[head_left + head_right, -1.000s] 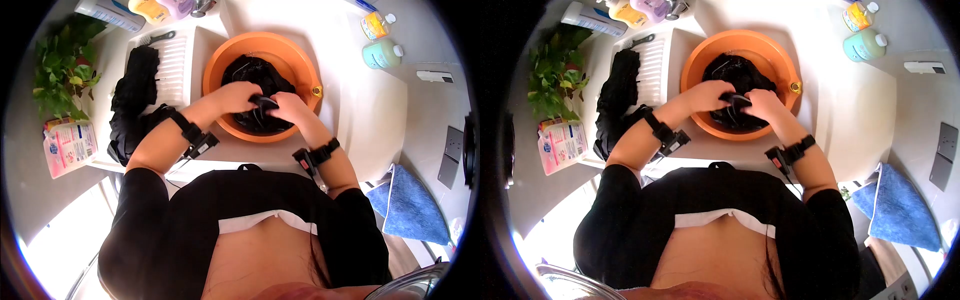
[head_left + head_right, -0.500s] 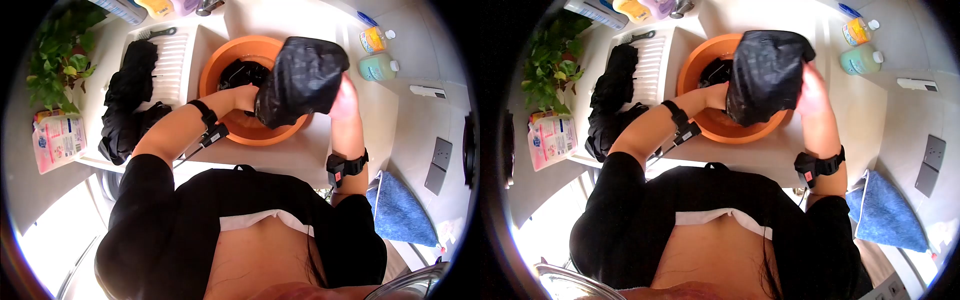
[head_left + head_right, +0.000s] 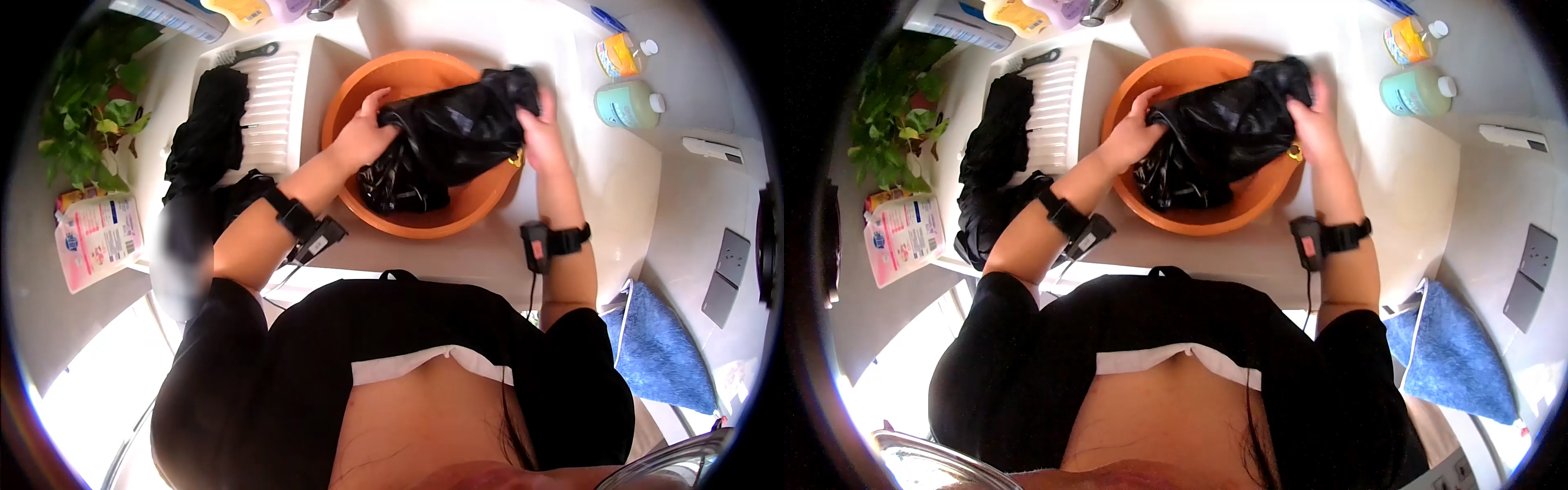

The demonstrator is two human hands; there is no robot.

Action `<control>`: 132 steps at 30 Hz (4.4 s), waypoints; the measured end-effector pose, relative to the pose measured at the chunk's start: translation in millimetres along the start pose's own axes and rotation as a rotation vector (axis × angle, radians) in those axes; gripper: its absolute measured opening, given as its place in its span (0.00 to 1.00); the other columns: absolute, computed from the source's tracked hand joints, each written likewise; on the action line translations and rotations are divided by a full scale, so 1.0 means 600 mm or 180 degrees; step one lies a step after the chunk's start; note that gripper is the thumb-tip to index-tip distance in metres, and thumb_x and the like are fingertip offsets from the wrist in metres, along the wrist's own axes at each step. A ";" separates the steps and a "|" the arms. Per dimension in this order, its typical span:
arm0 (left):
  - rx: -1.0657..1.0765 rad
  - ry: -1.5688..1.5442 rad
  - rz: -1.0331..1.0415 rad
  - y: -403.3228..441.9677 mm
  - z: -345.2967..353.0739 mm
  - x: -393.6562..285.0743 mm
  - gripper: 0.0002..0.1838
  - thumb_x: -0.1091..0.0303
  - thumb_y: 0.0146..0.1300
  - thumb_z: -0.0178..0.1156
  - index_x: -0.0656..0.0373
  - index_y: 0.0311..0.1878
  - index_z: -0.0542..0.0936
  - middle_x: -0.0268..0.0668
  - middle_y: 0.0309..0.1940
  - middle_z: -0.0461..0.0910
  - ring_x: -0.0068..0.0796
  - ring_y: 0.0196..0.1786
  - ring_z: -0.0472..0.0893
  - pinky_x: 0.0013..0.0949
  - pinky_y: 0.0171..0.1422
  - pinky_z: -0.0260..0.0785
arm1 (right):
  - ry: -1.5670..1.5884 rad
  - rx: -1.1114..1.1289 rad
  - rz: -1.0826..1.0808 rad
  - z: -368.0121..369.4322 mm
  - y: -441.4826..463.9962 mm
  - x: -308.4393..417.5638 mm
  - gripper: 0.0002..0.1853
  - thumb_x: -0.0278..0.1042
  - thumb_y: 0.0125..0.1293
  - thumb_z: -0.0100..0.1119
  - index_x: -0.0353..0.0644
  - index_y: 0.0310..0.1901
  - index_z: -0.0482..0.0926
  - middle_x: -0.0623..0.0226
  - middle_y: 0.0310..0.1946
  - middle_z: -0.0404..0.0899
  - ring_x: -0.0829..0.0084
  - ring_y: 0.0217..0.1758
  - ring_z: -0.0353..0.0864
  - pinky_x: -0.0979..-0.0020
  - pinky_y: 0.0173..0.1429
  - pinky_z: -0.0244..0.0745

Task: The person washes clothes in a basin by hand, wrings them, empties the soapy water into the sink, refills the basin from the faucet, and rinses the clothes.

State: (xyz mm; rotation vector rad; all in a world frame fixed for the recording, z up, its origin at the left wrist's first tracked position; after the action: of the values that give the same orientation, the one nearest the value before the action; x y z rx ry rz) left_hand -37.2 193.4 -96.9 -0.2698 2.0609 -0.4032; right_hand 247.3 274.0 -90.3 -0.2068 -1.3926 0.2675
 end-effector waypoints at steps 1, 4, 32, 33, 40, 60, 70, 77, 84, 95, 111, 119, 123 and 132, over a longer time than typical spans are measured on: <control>-0.0081 0.0215 -0.0020 0.022 0.006 0.034 0.34 0.61 0.59 0.56 0.49 0.68 0.57 0.56 0.58 0.68 0.52 0.57 0.73 0.39 0.63 0.64 | -0.0784 0.0058 0.0065 0.001 0.014 -0.035 0.32 0.22 0.59 0.53 0.40 0.66 0.58 0.59 0.54 0.72 0.67 0.58 0.72 0.68 0.62 0.66; 0.0000 0.0770 -0.0595 0.055 0.016 0.063 0.36 0.62 0.55 0.59 0.50 0.68 0.58 0.60 0.56 0.67 0.56 0.58 0.71 0.42 0.64 0.64 | -0.3097 0.0282 -0.0197 0.036 0.022 -0.071 0.38 0.31 0.53 0.61 0.37 0.65 0.58 0.47 0.55 0.72 0.55 0.58 0.73 0.65 0.63 0.66; 0.0593 0.2461 -0.0403 0.222 0.162 0.166 0.59 0.59 0.49 0.66 0.33 0.73 0.32 0.44 0.73 0.44 0.55 0.70 0.57 0.46 0.70 0.56 | -0.3286 0.0444 0.0684 0.101 0.067 -0.267 0.37 0.56 0.62 0.53 0.55 0.70 0.54 0.59 0.70 0.52 0.58 0.71 0.55 0.51 0.67 0.57; 0.0553 0.1833 -0.0776 0.201 0.138 0.123 0.59 0.59 0.48 0.66 0.35 0.73 0.33 0.48 0.72 0.49 0.55 0.67 0.61 0.42 0.69 0.58 | -0.2295 0.0472 0.1036 0.102 0.056 -0.255 0.37 0.60 0.62 0.51 0.54 0.69 0.55 0.61 0.68 0.56 0.60 0.69 0.59 0.52 0.66 0.59; 0.0504 -0.0259 0.1354 0.074 0.138 -0.013 0.44 0.59 0.45 0.73 0.53 0.64 0.60 0.50 0.52 0.74 0.45 0.54 0.76 0.37 0.59 0.68 | 0.1738 0.0656 0.1983 0.146 0.011 -0.185 0.40 0.77 0.59 0.35 0.52 0.58 0.68 0.65 0.51 0.76 0.70 0.53 0.76 0.64 0.52 0.74; -0.0454 0.2420 0.0442 0.149 0.056 0.042 0.45 0.37 0.50 0.63 0.48 0.67 0.59 0.42 0.65 0.59 0.50 0.58 0.72 0.48 0.57 0.68 | -0.4169 0.0373 -0.0079 0.079 0.012 -0.131 0.35 0.53 0.62 0.55 0.47 0.67 0.59 0.41 0.52 0.71 0.48 0.50 0.77 0.56 0.54 0.71; 0.1019 0.4049 0.0268 0.155 0.177 0.059 0.66 0.31 0.35 0.68 0.33 0.74 0.37 0.32 0.75 0.28 0.55 0.75 0.32 0.73 0.67 0.38 | -0.5632 0.1097 0.0266 0.109 0.059 -0.261 0.42 0.54 0.62 0.55 0.69 0.72 0.40 0.55 0.73 0.40 0.47 0.71 0.49 0.46 0.67 0.54; 0.1102 0.4066 0.0164 0.183 0.193 0.083 0.58 0.46 0.47 0.69 0.33 0.74 0.39 0.30 0.75 0.24 0.50 0.76 0.32 0.71 0.69 0.34 | -0.5967 0.1283 0.0335 0.114 0.068 -0.287 0.35 0.50 0.66 0.44 0.67 0.73 0.43 0.58 0.74 0.32 0.45 0.73 0.37 0.39 0.68 0.43; 0.1207 0.4103 0.0037 0.194 0.200 0.087 0.56 0.50 0.50 0.68 0.32 0.74 0.38 0.30 0.75 0.25 0.49 0.76 0.31 0.68 0.70 0.39 | -0.6096 0.1414 0.0371 0.115 0.067 -0.286 0.35 0.39 0.65 0.42 0.64 0.73 0.43 0.59 0.75 0.32 0.43 0.73 0.38 0.39 0.69 0.41; 0.1154 0.3734 0.0206 0.136 0.155 0.080 0.55 0.36 0.51 0.62 0.40 0.74 0.39 0.34 0.75 0.38 0.48 0.74 0.46 0.65 0.67 0.50 | -0.5560 0.1815 0.0245 0.105 0.055 -0.275 0.49 0.60 0.58 0.56 0.58 0.73 0.38 0.62 0.75 0.30 0.48 0.76 0.34 0.47 0.74 0.38; 0.0829 -0.0319 -0.0203 0.185 0.163 0.092 0.59 0.53 0.45 0.73 0.53 0.74 0.44 0.50 0.66 0.61 0.41 0.65 0.66 0.37 0.65 0.61 | 0.0769 0.0289 0.1935 0.120 0.094 -0.279 0.27 0.59 0.70 0.36 0.46 0.56 0.70 0.61 0.56 0.72 0.60 0.60 0.70 0.57 0.60 0.68; -0.0083 -0.0312 0.0973 0.071 0.132 -0.004 0.32 0.58 0.51 0.70 0.62 0.53 0.67 0.51 0.44 0.77 0.47 0.48 0.79 0.39 0.53 0.71 | 0.1873 0.0812 0.2417 0.165 -0.009 -0.202 0.30 0.64 0.70 0.30 0.46 0.47 0.75 0.64 0.40 0.79 0.65 0.44 0.79 0.60 0.50 0.74; -0.0388 -0.0025 0.1050 0.071 0.112 -0.015 0.20 0.55 0.62 0.59 0.64 0.45 0.75 0.50 0.35 0.79 0.44 0.41 0.80 0.38 0.49 0.71 | 0.0765 0.0728 0.1630 0.172 -0.016 -0.186 0.24 0.52 0.73 0.34 0.41 0.51 0.74 0.60 0.46 0.77 0.69 0.54 0.74 0.66 0.60 0.67; -0.0489 -0.3304 -0.0143 0.067 0.011 -0.094 0.28 0.48 0.69 0.48 0.65 0.57 0.69 0.41 0.48 0.77 0.30 0.49 0.78 0.31 0.56 0.69 | -0.0678 0.1618 -0.0610 0.162 -0.047 -0.134 0.65 0.43 0.39 0.78 0.36 0.70 0.38 0.52 0.66 0.56 0.61 0.71 0.53 0.64 0.73 0.48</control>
State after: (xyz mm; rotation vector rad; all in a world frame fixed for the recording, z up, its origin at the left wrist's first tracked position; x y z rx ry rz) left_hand -4.5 249.0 -70.8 -0.4928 1.0623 -0.0783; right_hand 140.5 221.2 -141.1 0.3830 -1.4950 0.4829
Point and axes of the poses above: each hand's wrist, its own y-axis towards the middle knuckle, its own z-axis out of the palm, x = y × z, the point moved 4 cm from there along y, towards the middle knuckle
